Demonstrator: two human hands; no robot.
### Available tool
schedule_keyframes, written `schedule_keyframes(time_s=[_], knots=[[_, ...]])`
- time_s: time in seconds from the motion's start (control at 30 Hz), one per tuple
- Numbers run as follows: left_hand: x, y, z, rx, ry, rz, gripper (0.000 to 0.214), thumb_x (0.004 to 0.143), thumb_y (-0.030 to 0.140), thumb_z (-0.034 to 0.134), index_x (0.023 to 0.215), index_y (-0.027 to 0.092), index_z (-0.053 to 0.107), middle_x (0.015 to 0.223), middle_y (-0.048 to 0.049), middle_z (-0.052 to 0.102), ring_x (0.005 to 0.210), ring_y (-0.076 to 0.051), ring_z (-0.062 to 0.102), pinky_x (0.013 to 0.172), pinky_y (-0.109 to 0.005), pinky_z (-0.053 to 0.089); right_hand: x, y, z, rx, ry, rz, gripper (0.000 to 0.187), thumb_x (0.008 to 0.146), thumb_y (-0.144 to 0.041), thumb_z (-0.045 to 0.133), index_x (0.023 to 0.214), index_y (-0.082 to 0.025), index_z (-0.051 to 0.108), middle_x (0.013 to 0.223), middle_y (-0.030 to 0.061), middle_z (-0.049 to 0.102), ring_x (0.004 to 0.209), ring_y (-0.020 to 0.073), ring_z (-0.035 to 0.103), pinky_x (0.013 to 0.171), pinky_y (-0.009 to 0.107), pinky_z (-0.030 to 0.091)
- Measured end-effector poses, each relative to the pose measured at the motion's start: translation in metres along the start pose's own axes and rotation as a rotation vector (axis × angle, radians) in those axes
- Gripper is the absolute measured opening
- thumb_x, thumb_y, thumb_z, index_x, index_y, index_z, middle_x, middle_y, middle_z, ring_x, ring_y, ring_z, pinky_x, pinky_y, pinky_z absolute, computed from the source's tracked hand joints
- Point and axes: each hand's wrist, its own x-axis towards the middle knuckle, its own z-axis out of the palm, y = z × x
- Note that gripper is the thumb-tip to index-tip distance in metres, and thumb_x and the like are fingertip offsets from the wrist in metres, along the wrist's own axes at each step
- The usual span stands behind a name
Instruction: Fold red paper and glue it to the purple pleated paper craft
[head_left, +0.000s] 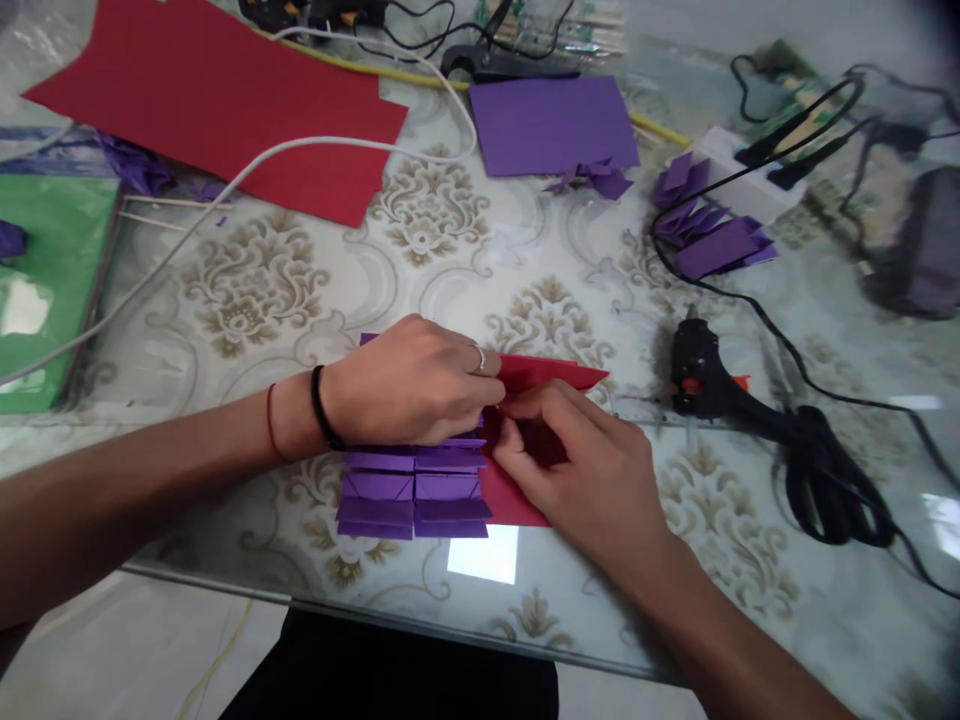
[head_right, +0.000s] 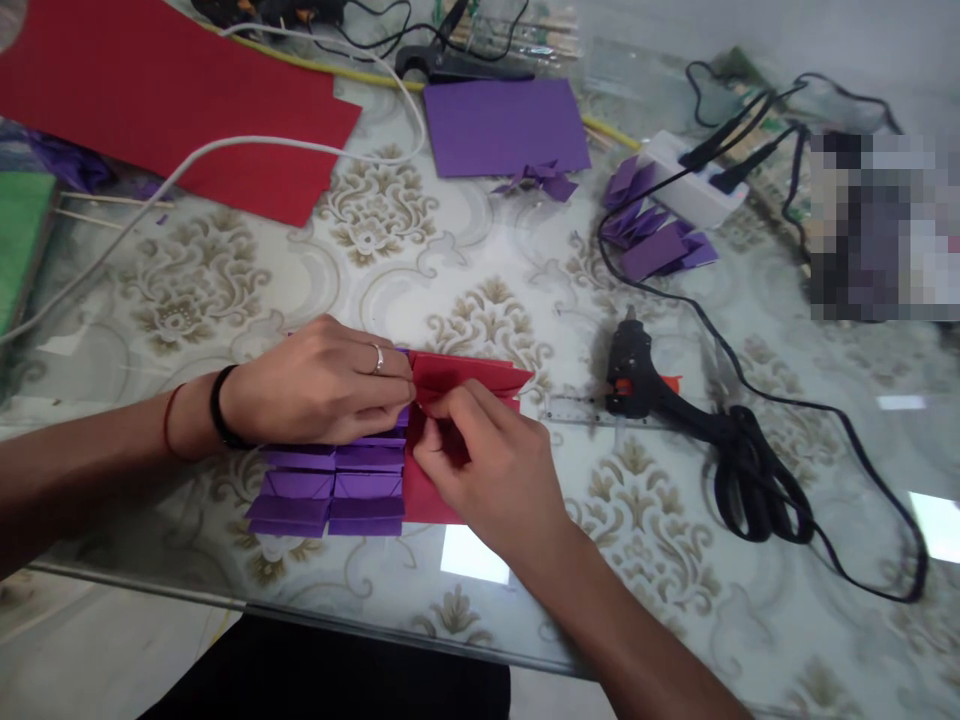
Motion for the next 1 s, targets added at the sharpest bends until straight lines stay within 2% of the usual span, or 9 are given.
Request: schedule_keyframes(time_s=[0.13, 0.3, 0.5, 0.77, 1.0], knots=[[-0.001, -0.009, -0.004, 0.029, 0.044, -0.05, 0.03, 0.104, 0.018, 0.05, 0.081, 0.018, 0.07, 0.084, -0.0033, 0.073, 0.076, -0.017, 0.067, 0.069, -0.032, 0.049, 0.001, -0.001, 0.001, -0.004, 0.003, 0.001, 0.013, 0.093, -0.012, 0.063, 0.09, -0.023, 0.058, 0.082, 0.0, 0.071, 0.07, 0.0157, 0.069, 0.063, 0.026, 0.051], [-0.001, -0.01, -0.004, -0.056, -0.068, -0.013, 0.034, 0.106, 0.02, 0.05, 0.085, 0.015, 0.076, 0.09, -0.0079, 0.076, 0.086, -0.021, 0.073, 0.078, -0.034, 0.057, 0.001, 0.0, 0.002, 0.003, 0.016, 0.012, 0.012, 0.093, -0.011, 0.064, 0.091, -0.022, 0.059, 0.081, -0.0003, 0.071, 0.068, 0.0147, 0.068, 0.062, 0.026, 0.051], [0.001, 0.0, 0.0, -0.003, -0.095, -0.059, 0.032, 0.107, 0.02, 0.051, 0.086, 0.014, 0.075, 0.087, -0.0077, 0.075, 0.081, -0.022, 0.072, 0.073, -0.034, 0.056, -0.001, 0.001, 0.003, 0.01, 0.031, 0.016, 0.011, 0.093, -0.011, 0.062, 0.091, -0.021, 0.06, 0.081, 0.0004, 0.07, 0.066, 0.0143, 0.067, 0.061, 0.025, 0.051], [0.0, 0.005, -0.001, 0.097, -0.017, 0.051, 0.027, 0.106, 0.015, 0.054, 0.084, 0.014, 0.071, 0.084, -0.0059, 0.071, 0.074, -0.02, 0.062, 0.064, -0.032, 0.046, 0.001, 0.0, 0.001, 0.012, 0.022, 0.031, 0.01, 0.094, -0.014, 0.062, 0.09, -0.023, 0.059, 0.082, -0.0001, 0.072, 0.068, 0.0155, 0.069, 0.063, 0.026, 0.054], [-0.002, 0.007, 0.002, 0.094, -0.003, 0.043, 0.032, 0.109, 0.019, 0.051, 0.083, 0.015, 0.07, 0.084, -0.0052, 0.071, 0.071, -0.018, 0.061, 0.062, -0.034, 0.044, 0.002, -0.002, -0.001, 0.035, 0.016, 0.052, 0.013, 0.093, -0.013, 0.062, 0.09, -0.025, 0.059, 0.082, 0.0001, 0.072, 0.07, 0.0166, 0.07, 0.064, 0.028, 0.056]])
